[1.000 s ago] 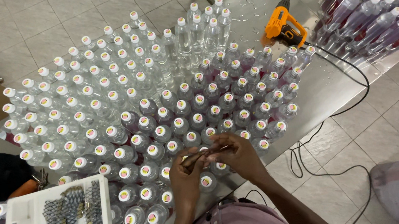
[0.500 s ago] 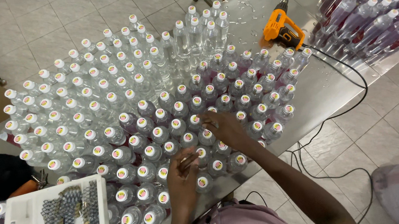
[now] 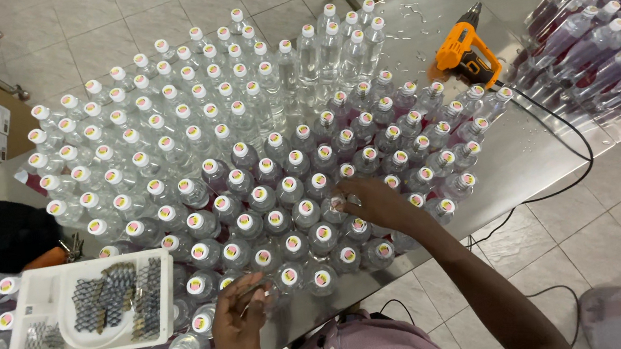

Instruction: The person repeatedly picks small capsule-like objects from a white tray and inserts them into the openings of many clear plastic bottles arranged on a metal table. The person handles the bottles and capsules by hand throughout the clip.

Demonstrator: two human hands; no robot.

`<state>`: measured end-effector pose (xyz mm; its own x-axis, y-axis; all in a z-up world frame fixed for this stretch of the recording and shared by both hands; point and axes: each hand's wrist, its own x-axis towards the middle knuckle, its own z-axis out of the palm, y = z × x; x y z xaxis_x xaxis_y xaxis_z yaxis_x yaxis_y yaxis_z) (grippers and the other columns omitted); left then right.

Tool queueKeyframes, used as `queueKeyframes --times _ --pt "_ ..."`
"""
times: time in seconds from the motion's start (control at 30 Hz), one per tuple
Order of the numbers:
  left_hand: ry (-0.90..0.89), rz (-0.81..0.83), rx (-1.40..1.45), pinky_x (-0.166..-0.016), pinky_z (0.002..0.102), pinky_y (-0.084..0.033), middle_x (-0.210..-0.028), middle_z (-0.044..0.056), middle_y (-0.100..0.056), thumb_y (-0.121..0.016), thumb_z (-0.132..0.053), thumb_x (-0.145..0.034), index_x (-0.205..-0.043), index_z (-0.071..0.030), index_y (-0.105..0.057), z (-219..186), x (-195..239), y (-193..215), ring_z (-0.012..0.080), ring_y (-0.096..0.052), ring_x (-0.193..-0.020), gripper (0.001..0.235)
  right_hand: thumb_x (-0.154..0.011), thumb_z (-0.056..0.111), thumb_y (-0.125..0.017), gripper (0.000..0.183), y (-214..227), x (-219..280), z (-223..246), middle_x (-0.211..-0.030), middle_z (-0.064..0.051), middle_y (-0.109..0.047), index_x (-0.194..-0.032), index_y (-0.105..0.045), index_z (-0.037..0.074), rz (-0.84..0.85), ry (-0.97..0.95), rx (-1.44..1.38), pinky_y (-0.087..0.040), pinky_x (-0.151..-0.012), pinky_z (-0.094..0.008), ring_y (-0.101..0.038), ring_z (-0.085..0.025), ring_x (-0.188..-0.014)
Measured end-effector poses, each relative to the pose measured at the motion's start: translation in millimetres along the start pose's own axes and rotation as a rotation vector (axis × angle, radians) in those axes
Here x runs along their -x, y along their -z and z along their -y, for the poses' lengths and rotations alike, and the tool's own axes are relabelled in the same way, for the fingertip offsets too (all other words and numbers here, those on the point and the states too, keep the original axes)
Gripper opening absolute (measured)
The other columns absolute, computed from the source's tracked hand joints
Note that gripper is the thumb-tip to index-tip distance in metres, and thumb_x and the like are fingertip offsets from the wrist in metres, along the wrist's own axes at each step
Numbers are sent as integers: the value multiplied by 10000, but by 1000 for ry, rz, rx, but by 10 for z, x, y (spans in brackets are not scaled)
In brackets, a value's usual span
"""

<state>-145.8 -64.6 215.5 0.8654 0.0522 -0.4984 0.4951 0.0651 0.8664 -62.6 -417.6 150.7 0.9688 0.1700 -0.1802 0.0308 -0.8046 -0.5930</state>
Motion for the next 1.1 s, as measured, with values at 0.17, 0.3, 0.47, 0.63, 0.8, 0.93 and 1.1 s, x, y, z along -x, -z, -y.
queueKeyframes --times 0.17,0.3,0.47,0.63,0.8,0.93,1.1 --pt "-141 -30 72 -980 425 -642 -1339 144 -824 -718 -105 -975 -1298 -36 -717 98 -59 241 281 -810 -1053 330 -1042 212 -716 63 -33 24 7 -1132 -33 -771 -1091 -696 178 -56 137 10 -525 -776 -413 -706 -249 -985" --pt "-161 -73 117 -1036 462 -653 -1318 194 -815 -690 -53 -985 -1307 -6 -698 -67 -34 460 322 -792 -1193 326 -1020 177 -748 50 -112 -21 -113 -1109 -46 -771 -1017 -733 130 -128 249 75 -547 -825 -439 -713 -277 -1015" --pt "-223 -184 86 -971 440 -665 -1313 184 -787 -672 -20 -1004 -1283 13 -688 -184 -89 847 299 -776 -1118 281 -1006 177 -745 54 -172 -6 -186 -1458 -94 -694 -984 -772 135 -11 177 123 -551 -971 -482 -667 -313 -1306" --pt "-233 -217 98 -968 449 -658 -1317 218 -760 -646 -13 -1026 -1322 39 -648 -166 -90 1044 310 -740 -1184 302 -998 151 -751 96 -172 5 -189 -1038 -70 -776 -1059 -682 124 -106 216 134 -523 -785 -458 -711 -308 -923" --pt "-263 -169 90 -934 445 -660 -1325 221 -765 -637 -16 -1041 -1305 29 -647 -144 -183 1156 329 -758 -1171 267 -983 200 -751 132 -243 -56 -270 -1065 -37 -763 -1063 -662 146 -29 269 379 -520 -1022 -500 -739 -306 -997" --pt "-295 -212 43 -985 450 -670 -1279 188 -781 -671 -33 -1024 -1286 15 -671 -274 -240 1297 320 -781 -1140 267 -1126 299 -559 213 -181 37 -4 -1223 -33 -741 -1122 -677 122 -52 297 422 -463 -1077 -521 -686 -308 -1175" --pt "-300 -286 -116 -1005 402 -668 -1263 138 -799 -695 -87 -1022 -1282 -44 -692 -531 -299 1513 254 -776 -1210 263 -1080 308 -638 470 -253 57 -98 -1499 -148 -645 -1506 -600 111 -57 69 217 -524 -1057 -542 -625 -392 -1341"
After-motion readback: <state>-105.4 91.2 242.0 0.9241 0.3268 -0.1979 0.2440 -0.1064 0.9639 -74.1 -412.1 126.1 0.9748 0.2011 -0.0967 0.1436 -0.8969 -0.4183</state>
